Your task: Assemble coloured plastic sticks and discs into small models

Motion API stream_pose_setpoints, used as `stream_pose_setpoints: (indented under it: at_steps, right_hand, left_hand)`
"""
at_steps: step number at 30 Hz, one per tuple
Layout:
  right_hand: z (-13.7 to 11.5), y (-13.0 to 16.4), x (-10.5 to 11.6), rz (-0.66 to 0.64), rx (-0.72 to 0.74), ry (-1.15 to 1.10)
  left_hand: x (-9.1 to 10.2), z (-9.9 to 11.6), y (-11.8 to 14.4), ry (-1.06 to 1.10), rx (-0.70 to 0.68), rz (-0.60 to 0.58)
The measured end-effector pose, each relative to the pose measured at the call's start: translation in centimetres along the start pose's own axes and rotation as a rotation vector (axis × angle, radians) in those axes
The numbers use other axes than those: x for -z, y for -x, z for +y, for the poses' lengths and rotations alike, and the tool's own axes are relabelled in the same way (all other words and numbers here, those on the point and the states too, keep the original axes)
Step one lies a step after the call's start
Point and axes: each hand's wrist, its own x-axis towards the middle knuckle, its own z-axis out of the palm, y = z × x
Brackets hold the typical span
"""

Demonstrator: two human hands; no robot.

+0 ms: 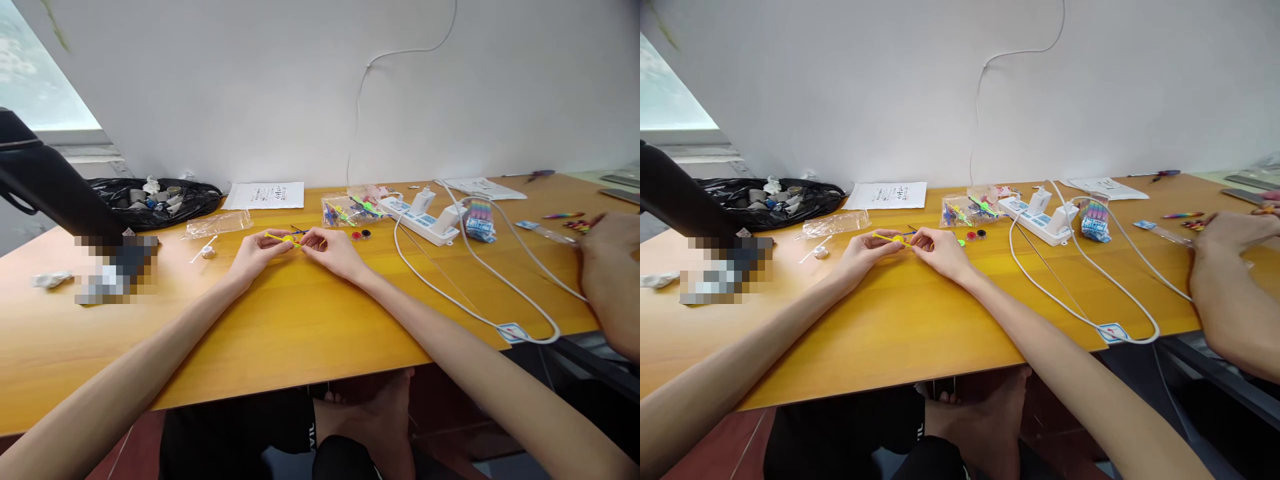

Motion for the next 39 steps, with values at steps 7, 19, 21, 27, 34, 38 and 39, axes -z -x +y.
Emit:
stream_pose_setpoints:
  at_steps: [7, 19, 21, 27, 34, 38, 39]
  right_hand:
    - [0.1, -0.5, 0.3, 0.052, -0.05, -0.097]
    - [-0.6, -0.7, 0.6, 0.035, -0.022, -0.294]
    - [-0.6, -0.6, 0.6, 0.021, -0.017, -0.315]
    - [-0.8, -0.6, 0.6, 0.025, -0.029, -0.299]
    - [-0.4, -0.7, 0.5, 0.062, -0.062, -0.317]
    - [0.2, -0.7, 0.3, 0.077, -0.067, -0.289]
    - [0.4, -0.7, 0.3, 0.075, -0.069, -0.287]
  left_hand:
    - [0.1, 0.7, 0.1, -0.08, -0.057, -0.051]
    - [-0.7, -0.1, 0.3, -0.248, -0.182, -0.169]
    - [-0.7, -0.1, 0.3, -0.275, -0.205, -0.17]
    - [-0.7, -0.2, 0.4, -0.301, -0.186, -0.154]
    - [-0.5, -0.1, 0.3, -0.301, -0.223, -0.068]
    - [-0.2, 0.1, 0.3, -0.323, -0.249, -0.028]
    - [-0.1, 0.2, 0.4, -0.332, -0.253, -0.022]
